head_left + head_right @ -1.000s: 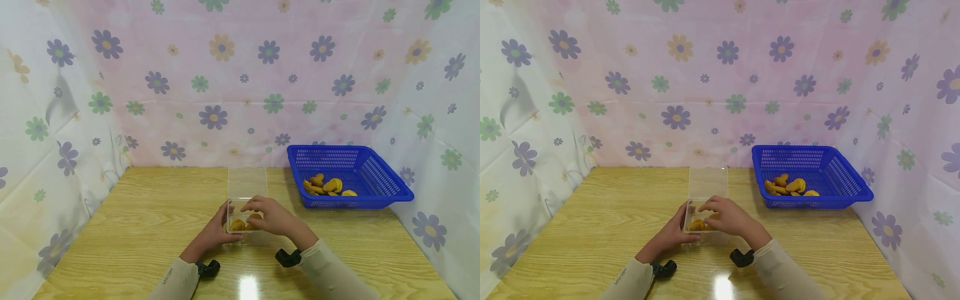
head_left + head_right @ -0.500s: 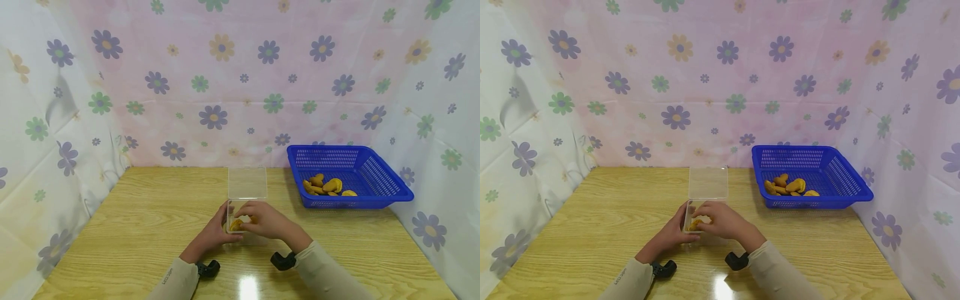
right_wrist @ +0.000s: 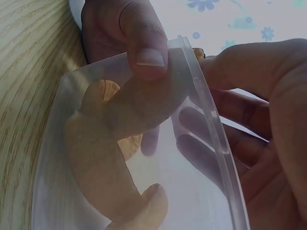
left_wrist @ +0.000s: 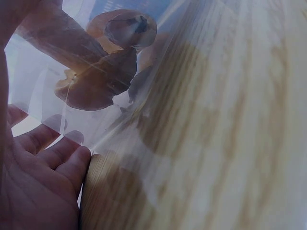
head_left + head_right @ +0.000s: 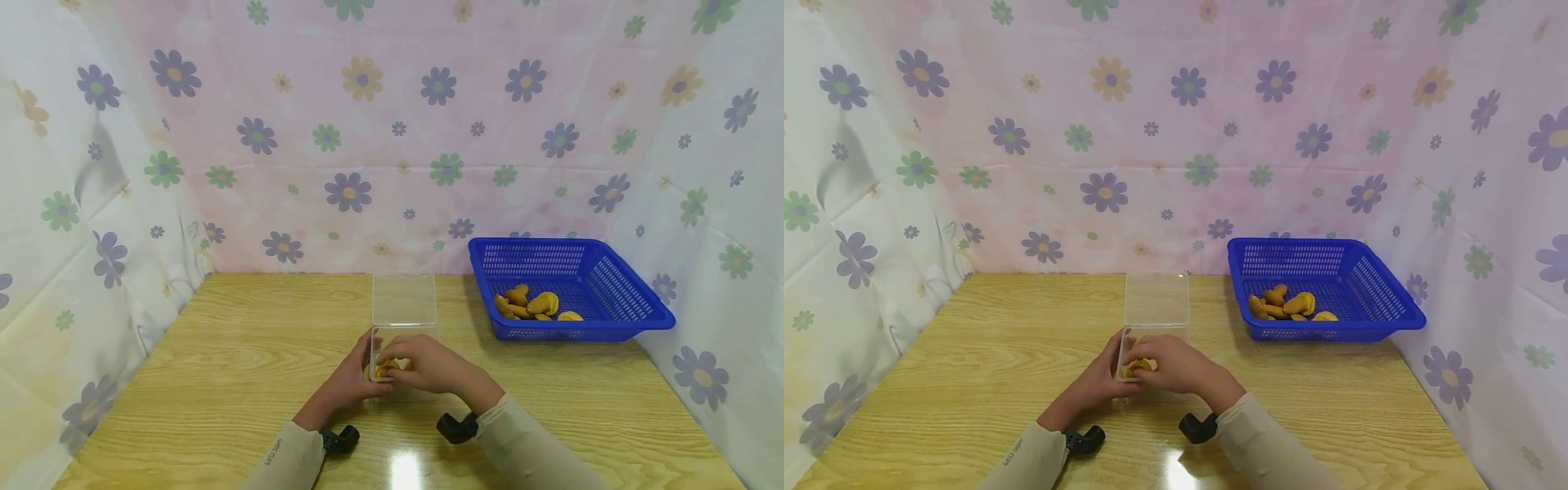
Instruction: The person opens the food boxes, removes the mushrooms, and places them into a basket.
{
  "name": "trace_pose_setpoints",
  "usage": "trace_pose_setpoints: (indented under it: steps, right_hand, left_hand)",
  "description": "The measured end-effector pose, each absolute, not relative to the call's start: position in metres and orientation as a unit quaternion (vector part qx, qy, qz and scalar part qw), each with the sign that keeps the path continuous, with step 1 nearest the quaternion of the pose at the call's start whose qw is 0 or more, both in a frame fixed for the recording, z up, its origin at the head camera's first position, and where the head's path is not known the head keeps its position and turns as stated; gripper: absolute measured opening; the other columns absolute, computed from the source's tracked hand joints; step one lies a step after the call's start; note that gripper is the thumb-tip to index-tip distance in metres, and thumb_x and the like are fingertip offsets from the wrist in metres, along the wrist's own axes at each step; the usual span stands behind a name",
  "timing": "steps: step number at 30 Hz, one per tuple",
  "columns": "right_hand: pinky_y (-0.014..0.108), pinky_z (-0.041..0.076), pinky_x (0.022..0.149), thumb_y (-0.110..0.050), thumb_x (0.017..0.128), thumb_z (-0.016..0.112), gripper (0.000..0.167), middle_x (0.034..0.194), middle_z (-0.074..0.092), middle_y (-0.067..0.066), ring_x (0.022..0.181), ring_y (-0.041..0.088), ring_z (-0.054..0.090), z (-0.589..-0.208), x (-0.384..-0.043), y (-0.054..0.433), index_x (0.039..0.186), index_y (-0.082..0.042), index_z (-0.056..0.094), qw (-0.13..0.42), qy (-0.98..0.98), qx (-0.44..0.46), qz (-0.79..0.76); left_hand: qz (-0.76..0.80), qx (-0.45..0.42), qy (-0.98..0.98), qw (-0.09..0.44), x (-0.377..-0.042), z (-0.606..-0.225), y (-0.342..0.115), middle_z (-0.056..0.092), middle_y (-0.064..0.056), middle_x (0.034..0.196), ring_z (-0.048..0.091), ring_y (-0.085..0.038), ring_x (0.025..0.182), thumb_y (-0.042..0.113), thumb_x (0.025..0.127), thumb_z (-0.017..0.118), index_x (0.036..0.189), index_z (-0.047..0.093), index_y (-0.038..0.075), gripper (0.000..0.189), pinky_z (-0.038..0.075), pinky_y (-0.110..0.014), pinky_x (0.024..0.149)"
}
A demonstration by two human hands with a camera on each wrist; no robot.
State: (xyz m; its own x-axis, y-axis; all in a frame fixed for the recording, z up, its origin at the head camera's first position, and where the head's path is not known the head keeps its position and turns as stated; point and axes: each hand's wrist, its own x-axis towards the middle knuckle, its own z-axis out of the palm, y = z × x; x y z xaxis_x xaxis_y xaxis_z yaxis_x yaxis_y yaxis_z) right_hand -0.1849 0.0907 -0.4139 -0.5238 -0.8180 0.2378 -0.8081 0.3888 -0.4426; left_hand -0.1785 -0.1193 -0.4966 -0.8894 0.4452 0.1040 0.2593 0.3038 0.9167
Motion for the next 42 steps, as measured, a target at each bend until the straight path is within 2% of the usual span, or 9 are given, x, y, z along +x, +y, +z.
trace_pose_setpoints:
  steps: [3,13,23,27,32,37,42]
  right_hand:
    - [0.031,0.056,0.083,-0.019,0.094,0.065,0.019,0.11,0.069,-0.003,0.097,0.011,0.065,-0.412,-0.1845,0.0895,0.112,-0.017,0.071,0.017,0.836,-0.489,-0.249]
    - [0.024,0.055,0.081,-0.021,0.095,0.063,0.021,0.107,0.071,-0.006,0.093,0.003,0.064,-0.4072,-0.1872,0.0872,0.113,-0.018,0.072,0.044,0.839,-0.5,-0.21]
    - [0.023,0.054,0.084,-0.022,0.096,0.061,0.021,0.109,0.069,-0.007,0.096,0.003,0.063,-0.4078,-0.1873,0.0863,0.114,-0.019,0.071,0.046,0.842,-0.495,-0.21]
    - [0.026,0.054,0.087,-0.024,0.097,0.06,0.021,0.112,0.068,-0.007,0.1,0.004,0.063,-0.4075,-0.1869,0.0877,0.115,-0.02,0.07,0.047,0.845,-0.482,-0.228]
    - [0.028,0.054,0.089,-0.022,0.097,0.059,0.021,0.114,0.067,-0.007,0.103,0.006,0.062,-0.4078,-0.1874,0.0904,0.116,-0.02,0.069,0.031,0.847,-0.471,-0.245]
    - [0.032,0.055,0.086,-0.018,0.097,0.06,0.022,0.115,0.067,-0.004,0.103,0.009,0.063,-0.4061,-0.1857,0.0932,0.117,-0.018,0.068,0.008,0.843,-0.464,-0.271]
    - [0.025,0.055,0.082,-0.017,0.097,0.06,0.024,0.115,0.067,-0.003,0.1,0.009,0.064,-0.405,-0.1863,0.0953,0.119,-0.015,0.068,-0.02,0.835,-0.461,-0.301]
  left_hand:
    - [0.547,0.219,0.804,0.084,-0.1783,-0.4967,-0.1195,0.029,-0.015,0.156,0.03,-0.032,0.145,0.032,0.078,0.082,0.157,0.003,0.022,0.112,0.038,-0.051,0.109]
    - [0.543,0.197,0.81,0.1,-0.1775,-0.4979,-0.1188,0.024,-0.009,0.158,0.026,-0.035,0.146,0.036,0.078,0.082,0.156,0.0,0.03,0.113,0.031,-0.057,0.113]
    - [0.546,0.195,0.808,0.103,-0.1775,-0.498,-0.1189,0.023,-0.007,0.159,0.025,-0.035,0.147,0.035,0.079,0.081,0.156,0.001,0.031,0.111,0.03,-0.057,0.113]
    - [0.547,0.198,0.807,0.103,-0.1774,-0.4975,-0.1191,0.023,-0.007,0.159,0.025,-0.035,0.147,0.031,0.079,0.082,0.156,0.002,0.03,0.111,0.029,-0.057,0.114]
    - [0.544,0.193,0.81,0.107,-0.1758,-0.4938,-0.1188,0.021,-0.009,0.159,0.024,-0.035,0.147,0.032,0.079,0.082,0.157,0.0,0.027,0.113,0.029,-0.057,0.114]
    - [0.54,0.198,0.811,0.109,-0.1766,-0.4969,-0.1203,0.016,-0.005,0.162,0.022,-0.033,0.148,0.04,0.078,0.081,0.156,-0.001,0.034,0.113,0.032,-0.055,0.113]
    - [0.545,0.202,0.806,0.11,-0.1771,-0.4971,-0.1206,0.017,-0.002,0.161,0.024,-0.028,0.148,0.041,0.078,0.081,0.156,-0.002,0.034,0.114,0.04,-0.052,0.109]
